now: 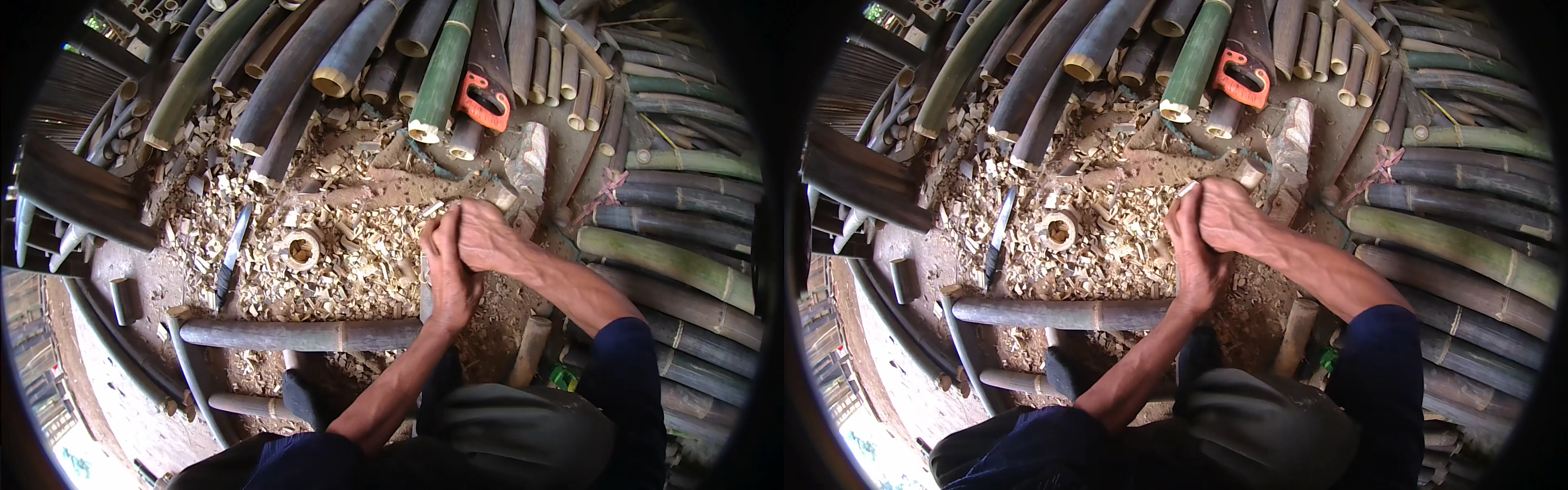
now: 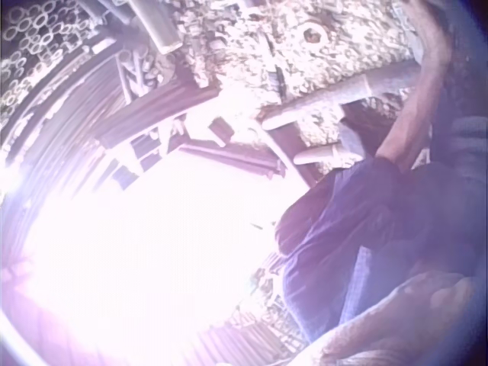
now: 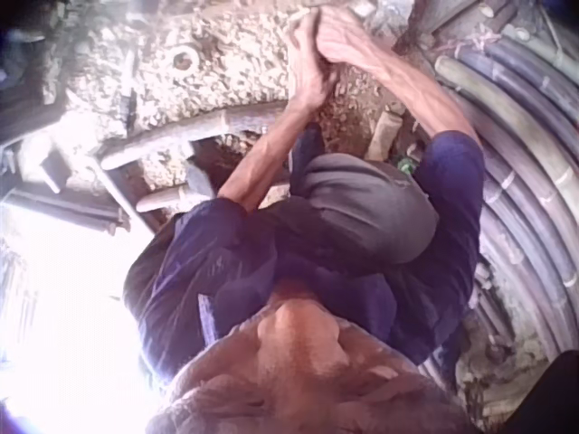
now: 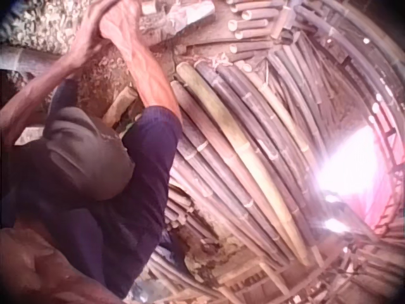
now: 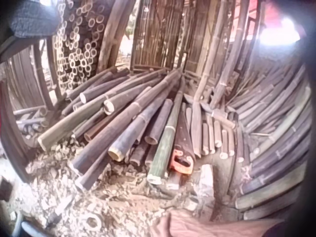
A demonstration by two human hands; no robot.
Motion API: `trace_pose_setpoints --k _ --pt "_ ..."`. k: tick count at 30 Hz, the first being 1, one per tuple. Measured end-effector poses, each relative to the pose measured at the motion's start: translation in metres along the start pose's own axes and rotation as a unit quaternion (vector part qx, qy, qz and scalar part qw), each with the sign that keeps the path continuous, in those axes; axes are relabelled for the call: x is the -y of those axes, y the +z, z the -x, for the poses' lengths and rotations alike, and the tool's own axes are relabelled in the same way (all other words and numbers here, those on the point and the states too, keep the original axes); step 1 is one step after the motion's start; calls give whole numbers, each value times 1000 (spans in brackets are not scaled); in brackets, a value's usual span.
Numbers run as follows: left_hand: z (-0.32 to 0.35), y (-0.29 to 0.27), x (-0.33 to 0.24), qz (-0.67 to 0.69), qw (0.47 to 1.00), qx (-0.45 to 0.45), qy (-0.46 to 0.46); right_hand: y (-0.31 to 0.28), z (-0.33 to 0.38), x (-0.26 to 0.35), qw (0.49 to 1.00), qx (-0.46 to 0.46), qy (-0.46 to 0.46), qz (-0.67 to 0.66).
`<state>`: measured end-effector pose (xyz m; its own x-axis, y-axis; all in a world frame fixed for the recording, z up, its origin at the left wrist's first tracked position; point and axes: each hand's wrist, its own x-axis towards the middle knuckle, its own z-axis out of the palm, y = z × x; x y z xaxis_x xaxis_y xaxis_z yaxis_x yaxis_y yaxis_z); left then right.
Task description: The person assembles pieces of bamboo to form a structure, using a knife to shave wood and a piece of red string to measure and tie components together.
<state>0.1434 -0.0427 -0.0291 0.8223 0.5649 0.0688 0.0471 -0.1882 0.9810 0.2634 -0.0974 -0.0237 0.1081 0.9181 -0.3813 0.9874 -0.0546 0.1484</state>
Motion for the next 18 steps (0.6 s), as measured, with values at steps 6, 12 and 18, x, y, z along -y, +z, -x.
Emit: trace_pose_setpoints --k 6,12,18 --pt "-10 11 -11 -229 893 386 34 14 71 28 884 46 312 -346" --pt "-5 31 -8 -184 803 566 33 40 96 59 762 -9 482 -433" --pt "-23 8 -16 -46 952 302 31 4 73 -2 887 82 285 -353"
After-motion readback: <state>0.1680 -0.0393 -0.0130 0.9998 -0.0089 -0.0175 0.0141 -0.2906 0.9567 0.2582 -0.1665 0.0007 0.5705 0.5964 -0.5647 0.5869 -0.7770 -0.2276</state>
